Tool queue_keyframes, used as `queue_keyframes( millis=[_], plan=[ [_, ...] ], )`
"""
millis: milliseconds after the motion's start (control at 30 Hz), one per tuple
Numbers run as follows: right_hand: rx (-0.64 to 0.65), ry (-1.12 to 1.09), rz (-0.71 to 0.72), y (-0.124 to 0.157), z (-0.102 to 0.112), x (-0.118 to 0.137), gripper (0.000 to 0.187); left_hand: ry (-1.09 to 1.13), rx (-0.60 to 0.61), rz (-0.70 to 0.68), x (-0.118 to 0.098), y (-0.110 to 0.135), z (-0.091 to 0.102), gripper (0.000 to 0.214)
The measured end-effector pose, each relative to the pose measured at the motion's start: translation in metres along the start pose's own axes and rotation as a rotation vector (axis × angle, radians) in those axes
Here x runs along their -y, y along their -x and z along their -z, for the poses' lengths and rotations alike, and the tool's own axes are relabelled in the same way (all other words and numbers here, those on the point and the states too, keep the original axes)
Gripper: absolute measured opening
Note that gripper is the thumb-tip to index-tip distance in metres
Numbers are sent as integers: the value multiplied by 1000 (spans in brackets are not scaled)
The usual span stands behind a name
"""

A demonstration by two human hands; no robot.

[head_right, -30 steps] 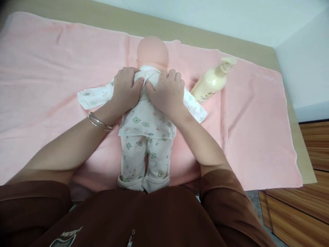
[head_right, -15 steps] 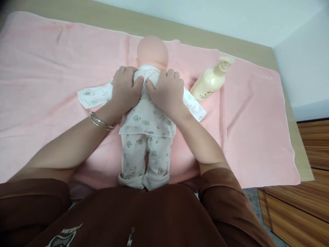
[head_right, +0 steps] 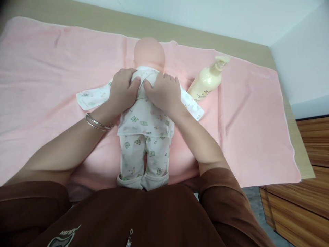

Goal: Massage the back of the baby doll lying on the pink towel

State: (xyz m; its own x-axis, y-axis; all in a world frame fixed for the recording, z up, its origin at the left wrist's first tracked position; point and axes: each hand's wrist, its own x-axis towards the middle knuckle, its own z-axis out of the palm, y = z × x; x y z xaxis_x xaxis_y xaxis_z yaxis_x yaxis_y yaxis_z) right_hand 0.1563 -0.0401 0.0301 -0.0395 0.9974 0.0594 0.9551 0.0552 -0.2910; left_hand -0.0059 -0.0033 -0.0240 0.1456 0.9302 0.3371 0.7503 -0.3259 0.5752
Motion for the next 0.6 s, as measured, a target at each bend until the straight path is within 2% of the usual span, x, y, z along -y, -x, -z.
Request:
queue_keyframes(
  millis=[100,200,300,400,500,600],
  plan=[
    [-2,-16,-1,-2,0,-1,53,-9,11,-18,0,-1,1,47],
    [17,-29,2,-3,6,-2,53,0,20,-78,-12,7,8,42],
    [108,-20,57,-2,18,-6,55,-9,24,-175,-27,19,17,31],
    [195,-23,100,-1,28,-10,59,-31,16,-194,-33,24,20,26],
    [156,26,122,4,30,-9,57,32,6,-139,-24,15,16,26],
    [119,100,204,14,29,0,46,50,62,-76,-6,-2,10,37]
  ],
)
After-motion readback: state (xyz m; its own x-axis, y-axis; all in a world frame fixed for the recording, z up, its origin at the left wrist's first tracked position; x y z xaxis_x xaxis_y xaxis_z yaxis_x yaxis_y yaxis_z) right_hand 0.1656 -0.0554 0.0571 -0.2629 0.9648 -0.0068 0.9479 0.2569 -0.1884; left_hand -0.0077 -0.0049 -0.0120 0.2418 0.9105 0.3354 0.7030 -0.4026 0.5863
